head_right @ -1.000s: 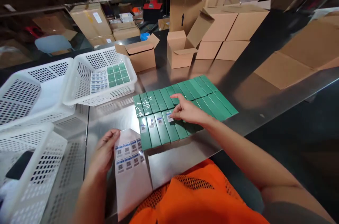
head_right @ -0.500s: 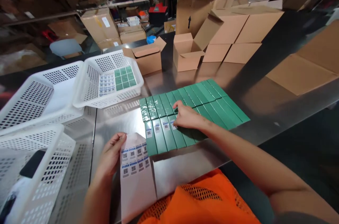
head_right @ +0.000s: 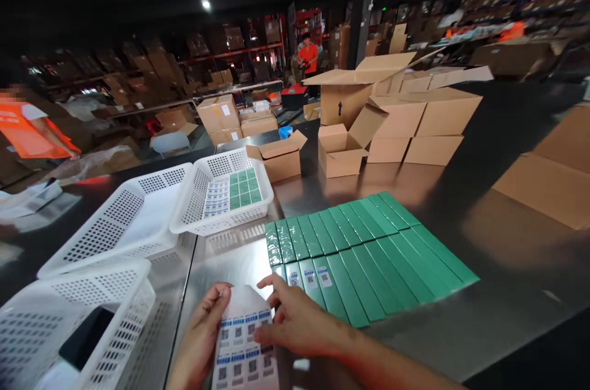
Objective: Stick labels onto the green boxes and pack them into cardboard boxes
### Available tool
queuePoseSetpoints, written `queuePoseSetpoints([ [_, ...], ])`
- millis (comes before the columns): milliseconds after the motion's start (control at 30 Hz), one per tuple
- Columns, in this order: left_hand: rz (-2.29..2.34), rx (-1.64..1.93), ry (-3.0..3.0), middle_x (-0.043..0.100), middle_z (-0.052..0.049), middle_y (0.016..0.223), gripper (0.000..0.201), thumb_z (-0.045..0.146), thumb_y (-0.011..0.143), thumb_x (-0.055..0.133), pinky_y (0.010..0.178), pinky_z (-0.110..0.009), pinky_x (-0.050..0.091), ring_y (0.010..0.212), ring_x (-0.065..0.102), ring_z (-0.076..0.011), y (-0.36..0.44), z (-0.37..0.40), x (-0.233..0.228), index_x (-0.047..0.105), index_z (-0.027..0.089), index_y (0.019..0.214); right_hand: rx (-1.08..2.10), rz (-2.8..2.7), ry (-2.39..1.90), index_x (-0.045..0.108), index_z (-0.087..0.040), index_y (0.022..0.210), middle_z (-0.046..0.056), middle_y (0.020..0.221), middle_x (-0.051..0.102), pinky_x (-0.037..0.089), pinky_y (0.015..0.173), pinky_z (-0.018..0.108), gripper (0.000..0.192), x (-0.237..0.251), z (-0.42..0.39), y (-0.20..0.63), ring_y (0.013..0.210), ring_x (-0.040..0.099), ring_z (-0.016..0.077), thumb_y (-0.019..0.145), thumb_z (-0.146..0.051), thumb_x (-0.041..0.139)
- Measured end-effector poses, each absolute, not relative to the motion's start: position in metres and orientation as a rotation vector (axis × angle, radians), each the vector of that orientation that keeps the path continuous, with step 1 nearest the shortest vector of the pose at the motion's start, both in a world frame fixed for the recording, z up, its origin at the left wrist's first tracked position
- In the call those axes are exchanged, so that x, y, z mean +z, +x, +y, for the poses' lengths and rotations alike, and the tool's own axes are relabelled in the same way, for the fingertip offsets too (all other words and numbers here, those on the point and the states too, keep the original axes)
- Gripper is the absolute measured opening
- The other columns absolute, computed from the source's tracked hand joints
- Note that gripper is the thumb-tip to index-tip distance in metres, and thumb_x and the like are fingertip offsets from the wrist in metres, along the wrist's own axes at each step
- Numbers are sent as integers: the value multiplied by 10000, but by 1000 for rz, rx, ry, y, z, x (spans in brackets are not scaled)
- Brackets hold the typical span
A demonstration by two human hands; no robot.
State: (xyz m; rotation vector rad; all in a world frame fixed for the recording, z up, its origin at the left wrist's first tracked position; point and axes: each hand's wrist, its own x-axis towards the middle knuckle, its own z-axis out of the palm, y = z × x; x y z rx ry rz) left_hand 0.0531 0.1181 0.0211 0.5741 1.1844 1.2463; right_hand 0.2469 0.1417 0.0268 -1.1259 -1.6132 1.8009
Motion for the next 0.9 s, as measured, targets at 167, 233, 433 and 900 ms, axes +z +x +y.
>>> queuePoseSetpoints([
  [167,1336,1450,579,500,78,498,663,601,609,863,456,-236,378,430,491,-147,52,116,29,617,262,1123,1712,-1306,-1062,486,-273,1239,-98,739,544,427,542,205,663,23,140,231,574,565,95,620,-179,704],
  [233,1340,1511,633,518,64,504,710,606,605,863,461,-239,381,448,493,-153,52,116,28,623,259,1177,1544,-1361,-1078,568,-262,1163,-72,748,573,442,578,226,515,27,141,230,615,571,110,669,-206,699],
  [433,1228,1442,817,422,82,503,681,448,629,897,505,-201,286,482,374,-84,44,115,24,695,184,1223,1427,-1501,-1121,712,-223,1034,7,811,691,506,667,300,336,32,147,236,732,639,181,719,-336,739],
  [900,1174,1380,927,507,14,575,448,533,584,857,517,-254,299,535,417,-105,32,122,19,588,175,600,1269,-1803,-1451,763,-297,961,98,1027,710,605,806,405,406,33,166,261,904,712,311,709,-614,742],
])
